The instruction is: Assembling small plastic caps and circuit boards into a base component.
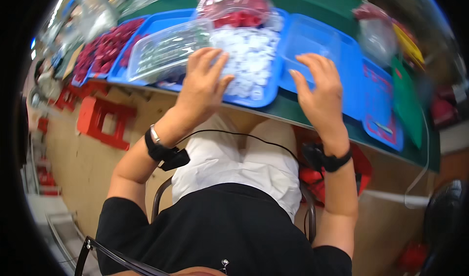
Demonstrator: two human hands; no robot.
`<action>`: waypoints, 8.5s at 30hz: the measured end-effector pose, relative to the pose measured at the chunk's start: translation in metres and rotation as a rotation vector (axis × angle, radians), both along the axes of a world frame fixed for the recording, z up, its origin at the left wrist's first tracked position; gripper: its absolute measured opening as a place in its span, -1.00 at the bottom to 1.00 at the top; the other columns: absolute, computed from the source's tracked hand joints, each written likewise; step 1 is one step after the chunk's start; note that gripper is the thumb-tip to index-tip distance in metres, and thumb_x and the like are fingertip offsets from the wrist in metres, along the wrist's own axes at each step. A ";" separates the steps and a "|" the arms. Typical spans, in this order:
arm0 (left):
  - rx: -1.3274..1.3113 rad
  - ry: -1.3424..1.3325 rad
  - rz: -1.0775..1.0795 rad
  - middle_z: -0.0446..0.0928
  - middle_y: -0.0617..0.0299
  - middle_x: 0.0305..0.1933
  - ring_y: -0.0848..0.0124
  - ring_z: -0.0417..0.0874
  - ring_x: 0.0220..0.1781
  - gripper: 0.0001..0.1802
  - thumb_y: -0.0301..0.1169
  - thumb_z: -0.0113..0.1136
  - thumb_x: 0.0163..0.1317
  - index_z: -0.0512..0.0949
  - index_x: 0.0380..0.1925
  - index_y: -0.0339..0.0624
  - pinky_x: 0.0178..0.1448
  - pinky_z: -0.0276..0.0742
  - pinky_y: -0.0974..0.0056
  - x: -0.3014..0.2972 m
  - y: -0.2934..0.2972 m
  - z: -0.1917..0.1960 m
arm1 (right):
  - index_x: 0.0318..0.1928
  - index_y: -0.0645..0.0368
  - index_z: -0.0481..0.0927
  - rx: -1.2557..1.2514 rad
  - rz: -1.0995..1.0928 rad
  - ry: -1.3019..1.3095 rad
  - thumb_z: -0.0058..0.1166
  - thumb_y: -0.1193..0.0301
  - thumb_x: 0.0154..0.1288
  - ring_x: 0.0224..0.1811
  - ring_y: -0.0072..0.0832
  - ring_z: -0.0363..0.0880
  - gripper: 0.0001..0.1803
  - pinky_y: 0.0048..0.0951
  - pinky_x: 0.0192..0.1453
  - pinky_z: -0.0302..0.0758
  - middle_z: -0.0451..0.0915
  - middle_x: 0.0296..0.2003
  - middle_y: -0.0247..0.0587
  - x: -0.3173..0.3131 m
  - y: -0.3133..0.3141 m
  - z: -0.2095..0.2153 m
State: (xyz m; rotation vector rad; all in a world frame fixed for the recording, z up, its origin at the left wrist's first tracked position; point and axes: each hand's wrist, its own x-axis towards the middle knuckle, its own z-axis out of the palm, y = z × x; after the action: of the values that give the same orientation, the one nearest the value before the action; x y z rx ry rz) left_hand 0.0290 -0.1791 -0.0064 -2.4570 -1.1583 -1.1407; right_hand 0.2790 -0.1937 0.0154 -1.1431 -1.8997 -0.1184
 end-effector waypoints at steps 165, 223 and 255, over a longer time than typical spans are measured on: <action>-1.889 -1.682 -0.895 0.59 0.22 -0.10 0.49 0.66 -0.12 -0.60 -0.11 -0.09 0.44 0.47 0.03 -0.18 -0.04 0.65 0.32 0.046 -0.108 -0.102 | -0.28 0.27 0.59 -0.515 0.442 -0.214 0.34 0.29 0.07 -0.32 -0.16 0.53 -0.67 -0.27 -0.24 0.46 0.56 -0.39 -0.10 -0.060 -0.081 -0.007; -1.708 -1.322 -0.882 0.60 0.17 0.03 0.44 0.55 0.07 -0.34 0.09 -0.18 0.44 0.55 0.06 -0.33 0.23 0.38 0.34 0.068 -0.129 -0.102 | -0.23 0.32 0.55 -0.879 0.341 0.042 0.23 0.44 0.13 -0.11 -0.37 0.52 -0.76 -0.41 0.03 0.41 0.56 -0.21 -0.11 -0.043 -0.131 0.050; -2.058 -2.049 -0.572 0.58 0.05 -0.07 0.10 0.59 -0.01 -0.43 0.07 0.02 0.31 0.49 0.02 -0.21 0.12 0.52 -0.05 0.068 -0.106 -0.154 | -0.19 0.28 0.53 0.518 -0.289 0.732 0.28 0.60 0.17 -0.25 -0.49 0.59 -0.78 -0.53 -0.11 0.53 0.63 -0.26 -0.17 0.313 -0.039 0.108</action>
State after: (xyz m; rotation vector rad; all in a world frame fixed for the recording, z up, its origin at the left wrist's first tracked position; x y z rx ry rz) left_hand 0.0966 -0.2855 -0.1602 -0.0982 0.4326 0.7318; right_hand 0.5924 -0.2328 0.1236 -0.9174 -0.9750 -0.2879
